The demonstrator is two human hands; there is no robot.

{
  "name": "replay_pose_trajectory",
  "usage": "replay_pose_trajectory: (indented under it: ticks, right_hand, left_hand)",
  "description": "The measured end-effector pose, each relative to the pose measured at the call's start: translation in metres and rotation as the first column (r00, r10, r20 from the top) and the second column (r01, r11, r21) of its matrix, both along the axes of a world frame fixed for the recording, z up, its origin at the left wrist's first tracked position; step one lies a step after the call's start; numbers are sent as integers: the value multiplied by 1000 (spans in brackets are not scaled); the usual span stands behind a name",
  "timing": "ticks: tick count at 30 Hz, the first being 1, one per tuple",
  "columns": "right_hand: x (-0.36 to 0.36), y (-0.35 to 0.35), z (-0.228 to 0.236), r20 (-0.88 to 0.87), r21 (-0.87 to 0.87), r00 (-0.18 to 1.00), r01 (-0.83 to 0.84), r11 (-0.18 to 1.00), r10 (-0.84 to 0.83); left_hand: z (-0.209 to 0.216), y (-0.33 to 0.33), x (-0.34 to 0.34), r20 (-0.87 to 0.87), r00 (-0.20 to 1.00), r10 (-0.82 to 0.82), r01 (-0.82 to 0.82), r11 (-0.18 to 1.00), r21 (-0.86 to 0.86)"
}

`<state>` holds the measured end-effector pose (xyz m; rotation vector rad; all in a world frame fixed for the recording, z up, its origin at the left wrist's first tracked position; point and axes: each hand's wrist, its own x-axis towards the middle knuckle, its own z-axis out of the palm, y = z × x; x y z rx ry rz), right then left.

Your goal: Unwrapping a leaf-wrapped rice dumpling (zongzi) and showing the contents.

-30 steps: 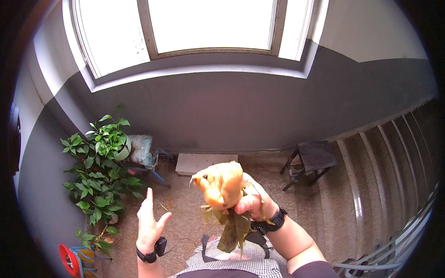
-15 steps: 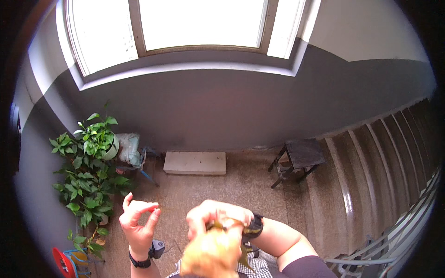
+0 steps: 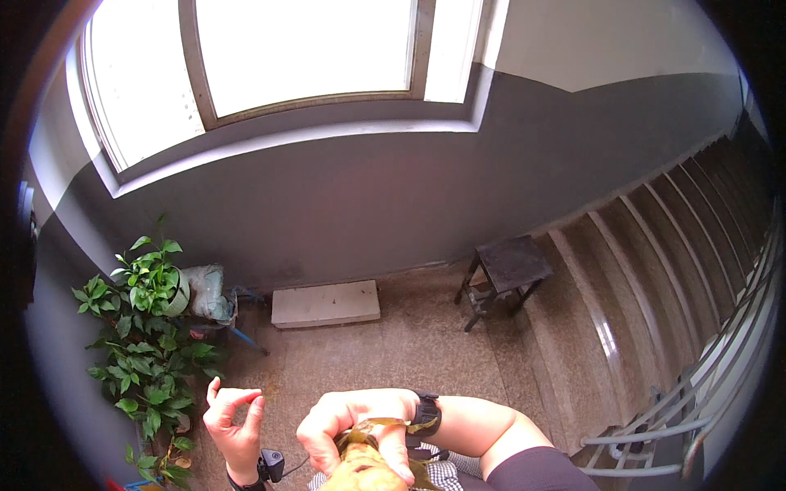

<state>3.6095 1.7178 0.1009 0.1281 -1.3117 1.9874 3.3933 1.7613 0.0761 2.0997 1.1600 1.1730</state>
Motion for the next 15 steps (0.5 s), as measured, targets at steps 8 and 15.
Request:
replay_pose_trajectory:
  ticks: [8, 15]
  right_hand:
    - [-1, -4, 9, -215, 97, 977, 34, 995, -12]
    - [-1, -8, 13, -216, 45, 975, 59, 997, -48]
  left_hand:
    - [0, -5, 4, 3, 1000, -9, 9, 1000, -9]
    - [-5, -6, 3, 18, 1000, -22, 22, 1000, -13]
